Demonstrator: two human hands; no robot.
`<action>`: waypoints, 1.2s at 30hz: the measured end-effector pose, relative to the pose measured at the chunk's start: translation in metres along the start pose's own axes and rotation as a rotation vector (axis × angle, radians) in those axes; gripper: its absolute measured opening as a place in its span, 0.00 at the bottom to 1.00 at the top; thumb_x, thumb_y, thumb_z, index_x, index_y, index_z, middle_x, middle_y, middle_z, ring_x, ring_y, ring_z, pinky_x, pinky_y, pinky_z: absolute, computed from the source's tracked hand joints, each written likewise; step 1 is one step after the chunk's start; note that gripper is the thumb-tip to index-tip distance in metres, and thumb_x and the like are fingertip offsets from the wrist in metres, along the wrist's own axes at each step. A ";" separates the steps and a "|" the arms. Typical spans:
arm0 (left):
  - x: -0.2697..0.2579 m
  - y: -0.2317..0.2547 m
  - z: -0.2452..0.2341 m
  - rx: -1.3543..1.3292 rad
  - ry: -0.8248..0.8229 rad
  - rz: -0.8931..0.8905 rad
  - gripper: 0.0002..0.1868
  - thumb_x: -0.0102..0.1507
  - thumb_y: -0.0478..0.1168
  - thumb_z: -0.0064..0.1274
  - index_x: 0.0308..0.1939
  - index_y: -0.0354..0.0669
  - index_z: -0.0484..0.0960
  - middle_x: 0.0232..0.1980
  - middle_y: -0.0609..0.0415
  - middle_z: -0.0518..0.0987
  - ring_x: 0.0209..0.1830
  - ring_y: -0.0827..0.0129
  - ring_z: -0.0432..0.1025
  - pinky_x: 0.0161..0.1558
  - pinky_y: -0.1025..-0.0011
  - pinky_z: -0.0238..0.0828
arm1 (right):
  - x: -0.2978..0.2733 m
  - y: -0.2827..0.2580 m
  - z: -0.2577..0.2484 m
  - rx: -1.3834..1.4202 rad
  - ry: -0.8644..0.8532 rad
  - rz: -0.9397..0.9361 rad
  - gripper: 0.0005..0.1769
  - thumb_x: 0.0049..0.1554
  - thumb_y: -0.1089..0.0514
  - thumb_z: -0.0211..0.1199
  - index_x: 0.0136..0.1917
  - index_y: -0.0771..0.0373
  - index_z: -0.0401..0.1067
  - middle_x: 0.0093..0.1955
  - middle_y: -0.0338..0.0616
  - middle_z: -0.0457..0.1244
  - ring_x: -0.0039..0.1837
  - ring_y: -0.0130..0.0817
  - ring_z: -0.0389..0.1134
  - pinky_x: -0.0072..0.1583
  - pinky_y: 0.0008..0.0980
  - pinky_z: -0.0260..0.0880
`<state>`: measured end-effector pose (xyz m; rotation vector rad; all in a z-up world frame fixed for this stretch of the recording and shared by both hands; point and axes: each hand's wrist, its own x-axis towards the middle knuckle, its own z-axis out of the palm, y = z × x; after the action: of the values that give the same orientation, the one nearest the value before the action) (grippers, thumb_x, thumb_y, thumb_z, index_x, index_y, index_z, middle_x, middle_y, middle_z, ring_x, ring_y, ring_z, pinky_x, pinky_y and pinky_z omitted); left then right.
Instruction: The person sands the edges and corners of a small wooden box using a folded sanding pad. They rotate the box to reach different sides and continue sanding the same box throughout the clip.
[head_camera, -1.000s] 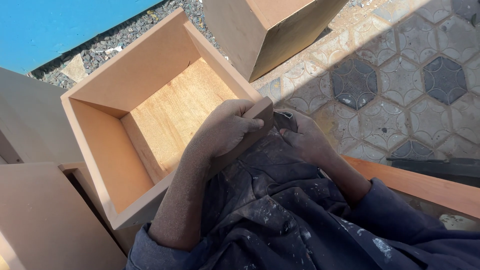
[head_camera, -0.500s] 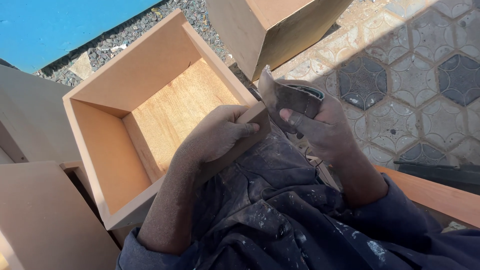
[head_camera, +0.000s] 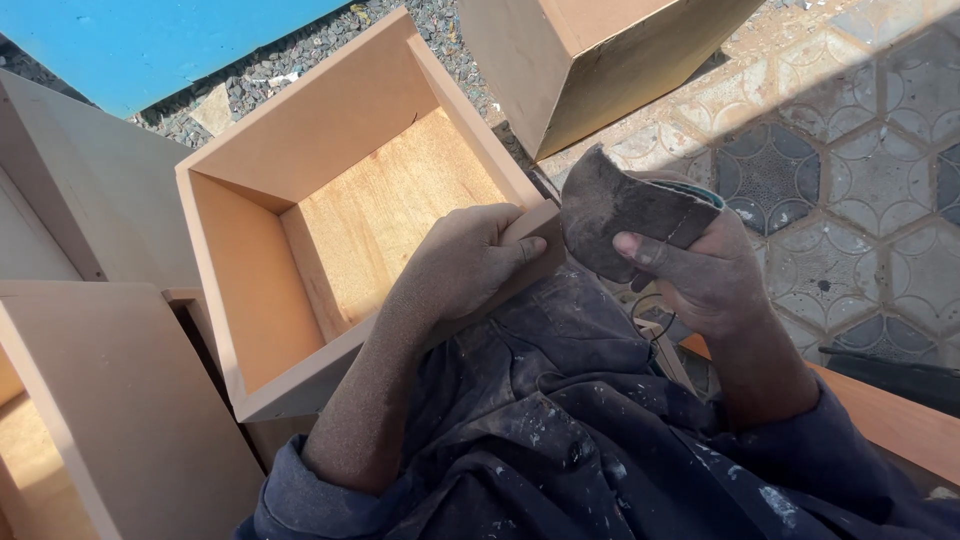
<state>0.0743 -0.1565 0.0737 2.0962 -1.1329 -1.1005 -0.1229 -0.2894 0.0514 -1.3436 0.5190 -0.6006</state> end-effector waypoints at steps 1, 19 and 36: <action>-0.002 0.000 0.006 0.003 0.006 0.004 0.21 0.61 0.58 0.55 0.46 0.48 0.86 0.38 0.41 0.83 0.48 0.44 0.79 0.50 0.53 0.75 | 0.004 -0.009 -0.002 0.000 -0.002 -0.007 0.17 0.55 0.73 0.63 0.58 0.68 0.72 0.46 0.57 0.70 0.49 0.37 0.75 0.43 0.29 0.76; -0.062 -0.020 0.001 0.233 0.365 0.611 0.21 0.71 0.48 0.45 0.28 0.41 0.76 0.22 0.37 0.76 0.28 0.42 0.79 0.31 0.53 0.76 | -0.024 0.020 0.019 -0.111 -0.034 0.251 0.16 0.51 0.73 0.68 0.52 0.66 0.75 0.33 0.45 0.67 0.32 0.27 0.66 0.31 0.25 0.65; -0.015 -0.002 0.010 0.355 -0.073 -0.228 0.35 0.59 0.68 0.49 0.45 0.39 0.87 0.39 0.39 0.85 0.48 0.44 0.81 0.48 0.51 0.78 | -0.053 0.049 0.031 -0.219 -0.240 0.423 0.28 0.50 0.68 0.71 0.65 0.58 0.77 0.47 0.48 0.72 0.51 0.34 0.71 0.55 0.38 0.73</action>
<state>0.0620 -0.1426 0.0728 2.5300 -1.2189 -1.1534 -0.1362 -0.2254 0.0081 -1.4332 0.6607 -0.0347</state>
